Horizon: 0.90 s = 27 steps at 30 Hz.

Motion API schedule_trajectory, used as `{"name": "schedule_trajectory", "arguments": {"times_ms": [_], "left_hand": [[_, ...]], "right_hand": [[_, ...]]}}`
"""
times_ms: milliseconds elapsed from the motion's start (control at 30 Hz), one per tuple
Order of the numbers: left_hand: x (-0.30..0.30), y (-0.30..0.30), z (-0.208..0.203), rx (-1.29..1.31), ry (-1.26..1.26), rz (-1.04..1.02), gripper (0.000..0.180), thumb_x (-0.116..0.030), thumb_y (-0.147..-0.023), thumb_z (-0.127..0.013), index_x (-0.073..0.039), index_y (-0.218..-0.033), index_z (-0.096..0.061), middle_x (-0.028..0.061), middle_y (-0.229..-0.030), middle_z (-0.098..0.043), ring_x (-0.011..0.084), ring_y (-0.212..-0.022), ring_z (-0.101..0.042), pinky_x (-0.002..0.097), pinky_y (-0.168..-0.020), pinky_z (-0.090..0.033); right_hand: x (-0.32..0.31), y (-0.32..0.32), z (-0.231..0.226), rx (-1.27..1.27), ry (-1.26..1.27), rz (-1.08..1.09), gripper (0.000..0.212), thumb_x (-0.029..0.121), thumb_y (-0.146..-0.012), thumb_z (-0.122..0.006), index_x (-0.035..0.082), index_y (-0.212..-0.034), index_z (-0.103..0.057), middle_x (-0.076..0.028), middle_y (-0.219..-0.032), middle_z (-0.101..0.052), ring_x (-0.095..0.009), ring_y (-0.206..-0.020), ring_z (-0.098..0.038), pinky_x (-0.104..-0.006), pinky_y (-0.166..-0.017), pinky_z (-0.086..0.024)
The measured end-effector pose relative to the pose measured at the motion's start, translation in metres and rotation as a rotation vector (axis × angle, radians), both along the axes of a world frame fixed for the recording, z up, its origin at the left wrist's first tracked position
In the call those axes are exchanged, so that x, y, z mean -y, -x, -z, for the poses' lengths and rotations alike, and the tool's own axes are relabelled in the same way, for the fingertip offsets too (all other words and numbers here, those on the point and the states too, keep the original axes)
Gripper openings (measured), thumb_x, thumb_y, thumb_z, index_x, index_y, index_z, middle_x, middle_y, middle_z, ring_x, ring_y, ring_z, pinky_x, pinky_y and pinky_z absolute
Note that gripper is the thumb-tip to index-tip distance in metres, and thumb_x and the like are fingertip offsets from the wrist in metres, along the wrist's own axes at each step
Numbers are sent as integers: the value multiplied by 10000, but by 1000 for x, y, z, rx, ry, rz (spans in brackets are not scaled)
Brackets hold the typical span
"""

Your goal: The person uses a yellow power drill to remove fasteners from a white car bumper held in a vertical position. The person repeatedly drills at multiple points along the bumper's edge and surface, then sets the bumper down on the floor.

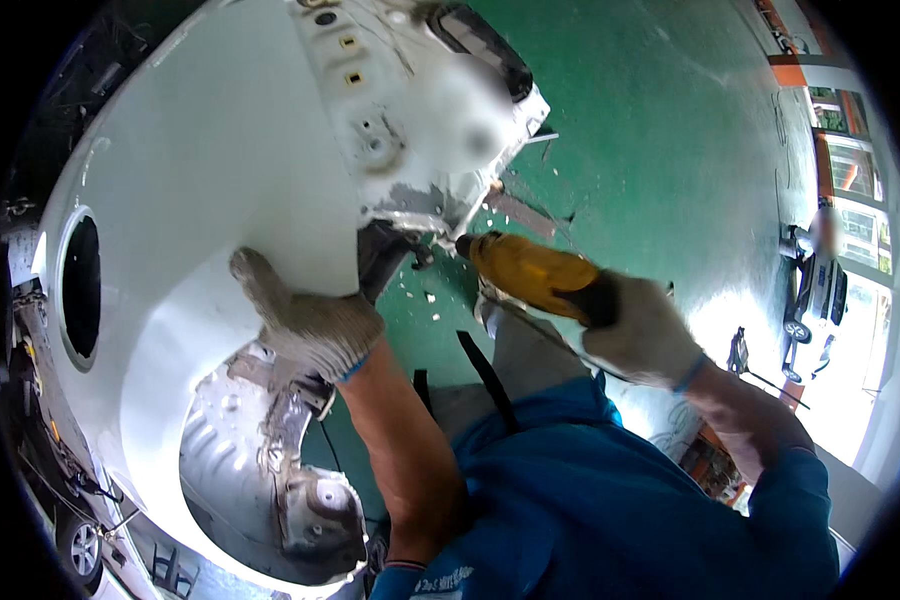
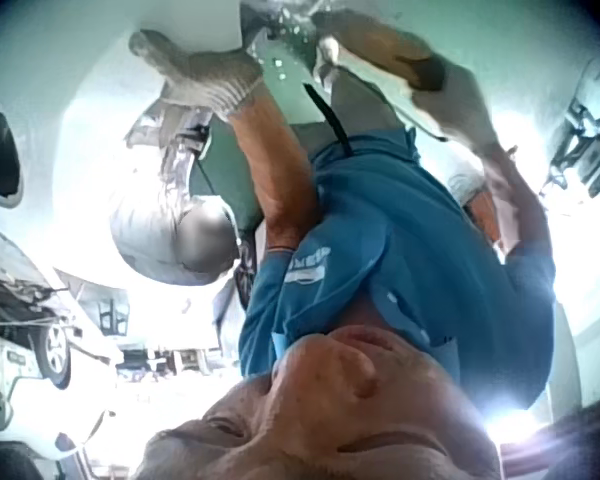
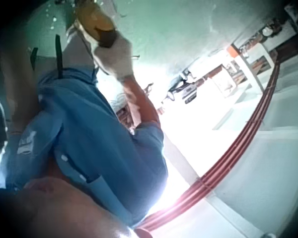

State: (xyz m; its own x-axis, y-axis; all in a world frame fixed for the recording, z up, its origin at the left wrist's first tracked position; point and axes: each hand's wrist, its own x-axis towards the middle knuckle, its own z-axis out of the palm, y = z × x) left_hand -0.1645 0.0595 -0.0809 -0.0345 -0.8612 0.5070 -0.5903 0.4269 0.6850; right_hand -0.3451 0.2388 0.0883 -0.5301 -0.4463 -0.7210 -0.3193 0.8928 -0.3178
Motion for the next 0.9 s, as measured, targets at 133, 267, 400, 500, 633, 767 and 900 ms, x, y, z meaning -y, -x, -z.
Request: {"name": "schedule_trajectory", "arguments": {"times_ms": [133, 267, 400, 500, 633, 767, 900], "left_hand": [[10, 8, -16, -450, -203, -17, 627, -317, -863, -735, 108, -1286, -553, 295, -1293, -617, 415, -1159, -640, 491, -960, -532], [7, 6, -9, -367, -242, -2, 620, -288, -848, -741, 108, -1286, -552, 268, -1254, -634, 374, -1147, -644, 476, -958, -548], [9, 12, -7, -326, -252, -46, 616, -242, -858, -733, 93, -1331, -523, 236, -1310, -602, 334, -1178, -623, 467, -956, -563], [14, 8, -5, -231, -190, -107, 551, -304, -936, -634, 46, -1344, -515, 194, -1328, -565, 315, -1180, -606, 463, -935, -576], [13, 31, -28, -748, -518, -107, 496, -373, -991, -556, -48, -1364, -519, 144, -1292, -565, 307, -1143, -613, 453, -844, -607], [14, 37, -30, -842, -524, -105, 508, -403, -986, -576, -82, -1376, -524, 146, -1250, -608, 319, -1063, -657, 461, -818, -615], [13, 34, -26, -857, -531, -103, 529, -423, -963, -608, -107, -1382, -537, 137, -1270, -615, 319, -1091, -654, 480, -879, -597]], "right_hand": [[-18, 17, -44, -31, -56, 17, 441, 93, -706, -689, -69, -1115, -652, -121, -739, -683, -180, -600, -625, -311, -597, -504], [-59, 30, -34, 48, 47, 90, 444, 96, -703, -685, -75, -1111, -651, -117, -771, -693, -162, -601, -628, -298, -587, -509], [-86, 45, -3, 158, 75, 163, 449, 94, -697, -691, -68, -1114, -652, -118, -774, -695, -159, -608, -634, -287, -563, -523], [-116, 48, 30, 234, 119, 173, 458, 93, -689, -702, -65, -1116, -652, -141, -780, -701, -181, -625, -661, -299, -601, -564], [-149, 50, 59, 345, 105, 229, 471, 127, -693, -716, -50, -1125, -656, -156, -798, -712, -244, -687, -709, -342, -667, -592], [-167, 49, 75, 410, 178, 305, 505, 143, -704, -716, -53, -1164, -645, -171, -846, -728, -253, -689, -709, -348, -719, -595], [-187, 49, 89, 453, 290, 344, 529, 110, -695, -732, -63, -1185, -632, -181, -878, -736, -249, -713, -725, -351, -737, -617]]}}
